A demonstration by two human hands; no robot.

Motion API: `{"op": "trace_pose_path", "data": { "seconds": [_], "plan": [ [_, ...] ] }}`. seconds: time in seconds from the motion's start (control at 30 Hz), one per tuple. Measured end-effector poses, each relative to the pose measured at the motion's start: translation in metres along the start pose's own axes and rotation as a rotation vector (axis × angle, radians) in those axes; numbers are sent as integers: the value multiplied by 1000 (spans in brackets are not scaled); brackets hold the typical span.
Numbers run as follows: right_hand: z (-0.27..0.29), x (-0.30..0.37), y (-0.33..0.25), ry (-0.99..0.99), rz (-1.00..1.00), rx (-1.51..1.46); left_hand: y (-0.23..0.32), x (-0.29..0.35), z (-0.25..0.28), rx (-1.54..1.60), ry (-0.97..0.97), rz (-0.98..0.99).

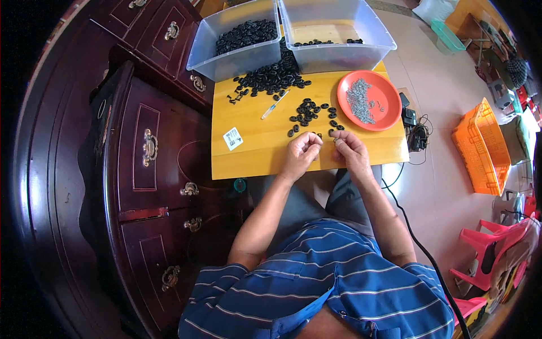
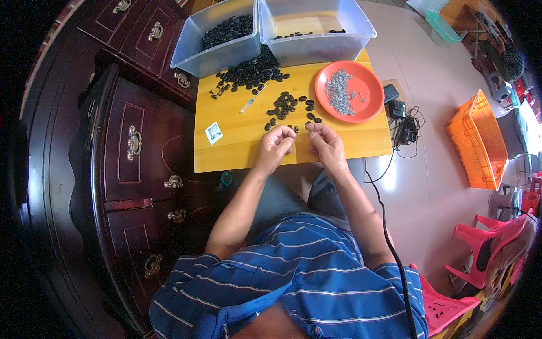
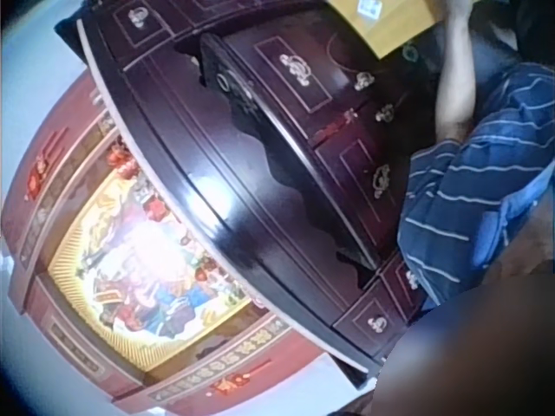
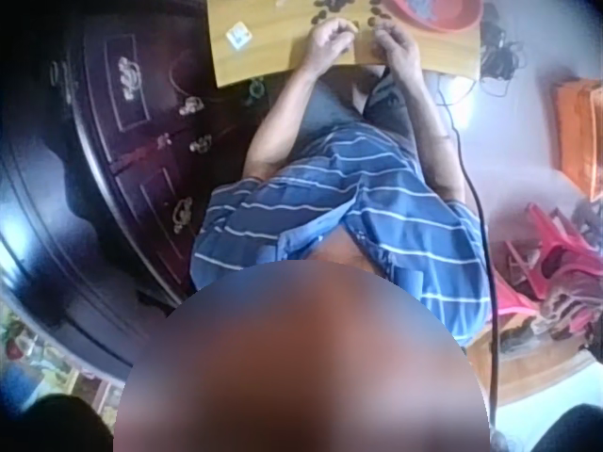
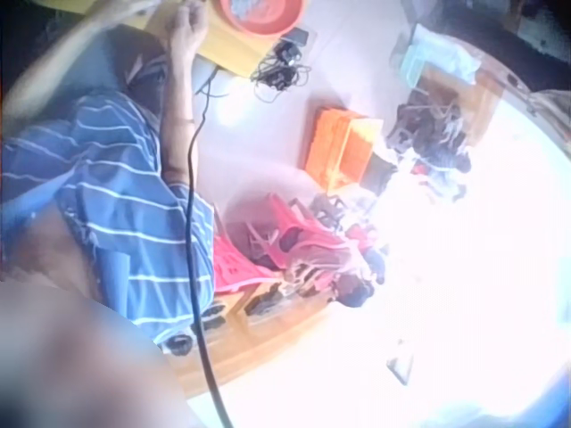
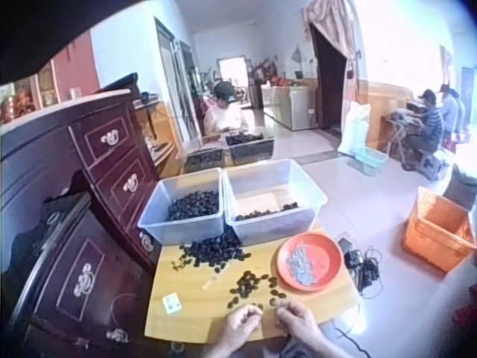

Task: Assembling small black plastic components by hand at a table.

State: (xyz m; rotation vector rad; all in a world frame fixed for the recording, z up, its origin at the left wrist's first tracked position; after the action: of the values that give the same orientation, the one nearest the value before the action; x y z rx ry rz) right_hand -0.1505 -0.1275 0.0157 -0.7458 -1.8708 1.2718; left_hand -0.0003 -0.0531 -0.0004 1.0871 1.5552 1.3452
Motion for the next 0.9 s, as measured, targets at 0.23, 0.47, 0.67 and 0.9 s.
{"op": "trace_pose_path", "data": {
  "seconds": [0.23, 0.47, 0.67, 0.9],
  "plan": [
    [-8, -2, 6, -64, -35, -66, 4, 0, -2, 51, 44, -28],
    [-6, -4, 15, -126, -19, 9, 3, 0, 0, 54, -10, -39],
    [-6, -4, 17, -140, -22, 0, 5, 1, -1, 40, -29, -51],
    [-7, -5, 15, -156, 10, 26, 5, 1, -2, 39, -16, -37]
  ]
}}
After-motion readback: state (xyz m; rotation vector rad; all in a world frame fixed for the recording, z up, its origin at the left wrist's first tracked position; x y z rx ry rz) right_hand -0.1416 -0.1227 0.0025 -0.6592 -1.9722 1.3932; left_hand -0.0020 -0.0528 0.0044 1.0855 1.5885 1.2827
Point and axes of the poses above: each hand's wrist, its own x-axis away from the middle knuckle, its own z-axis out of the back of the hand, y = z × x, the point moved 4 cm from there along -x, towards the middle knuckle, and after that the axes turned 1 degree about -z, right-handed, at the moved point
